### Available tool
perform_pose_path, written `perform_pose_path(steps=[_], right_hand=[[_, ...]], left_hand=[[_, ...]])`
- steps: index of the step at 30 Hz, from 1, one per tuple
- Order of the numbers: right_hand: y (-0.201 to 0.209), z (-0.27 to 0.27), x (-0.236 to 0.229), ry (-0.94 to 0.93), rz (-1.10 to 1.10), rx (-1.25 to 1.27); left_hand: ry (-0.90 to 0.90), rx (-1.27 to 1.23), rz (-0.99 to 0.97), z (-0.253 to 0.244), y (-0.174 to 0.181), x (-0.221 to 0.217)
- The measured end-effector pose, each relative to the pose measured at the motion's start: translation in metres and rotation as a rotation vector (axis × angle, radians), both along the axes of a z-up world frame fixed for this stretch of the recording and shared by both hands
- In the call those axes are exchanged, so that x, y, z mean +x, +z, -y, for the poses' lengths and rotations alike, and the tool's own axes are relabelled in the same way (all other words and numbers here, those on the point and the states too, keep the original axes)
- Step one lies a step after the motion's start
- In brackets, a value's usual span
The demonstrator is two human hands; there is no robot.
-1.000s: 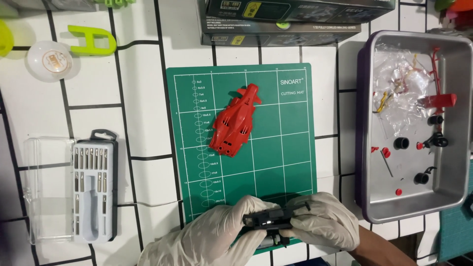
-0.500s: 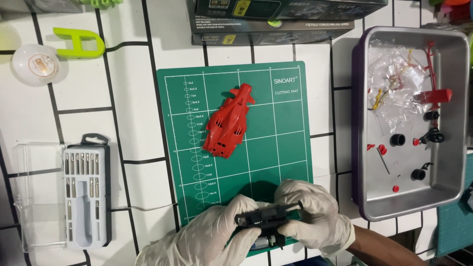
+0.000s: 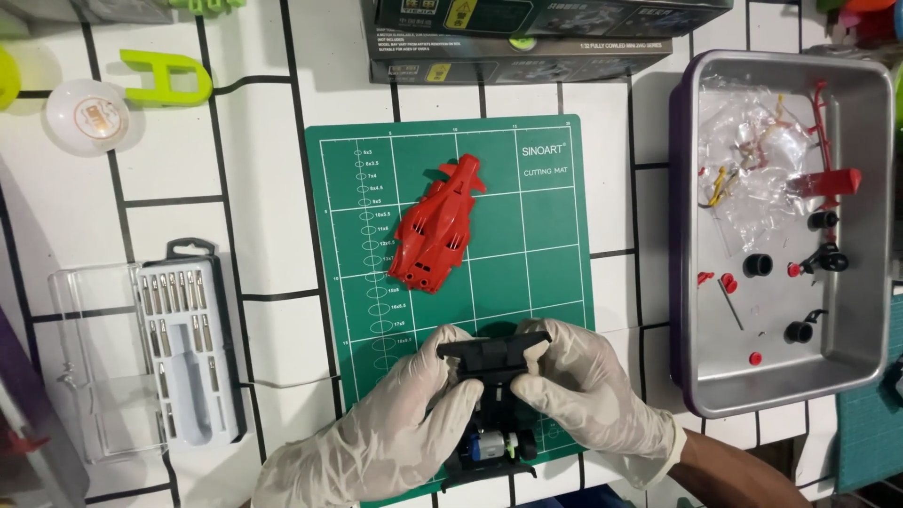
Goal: The person assembles a toy vehicle chassis on a green cutting mat. They attach a black plastic component to the main frame, pick up a small black part from a metal tray, and fit it into the assembly. The person then picks up a red plastic body shell and aligns it with the chassis.
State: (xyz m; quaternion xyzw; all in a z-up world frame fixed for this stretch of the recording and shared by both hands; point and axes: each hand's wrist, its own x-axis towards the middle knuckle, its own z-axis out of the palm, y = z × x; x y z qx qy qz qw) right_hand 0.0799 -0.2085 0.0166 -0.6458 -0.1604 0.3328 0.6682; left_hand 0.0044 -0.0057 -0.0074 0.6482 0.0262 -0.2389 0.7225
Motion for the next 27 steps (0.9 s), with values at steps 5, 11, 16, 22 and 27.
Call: perform_pose_path(steps=[5,11,16,22,27], right_hand=[[-0.001,0.001,-0.004,-0.066,-0.090,-0.050],[-0.013,0.015,-0.005,-0.094,-0.305,-0.116],[-0.004,0.010,0.002,-0.053,-0.311,-0.095],[-0.009,0.016,0.005,0.008,-0.303,-0.096],[-0.008,0.010,0.002,0.024,-0.204,-0.135]], left_hand=[[-0.015,-0.019,-0.064,-0.001,0.001,0.001],[0.029,0.040,0.024,-0.002,0.004,0.000],[0.096,0.112,0.047,0.001,-0.008,-0.006],[0.138,0.156,-0.018,0.005,-0.020,-0.014],[0.118,0.168,-0.012,0.003,-0.009,-0.008]])
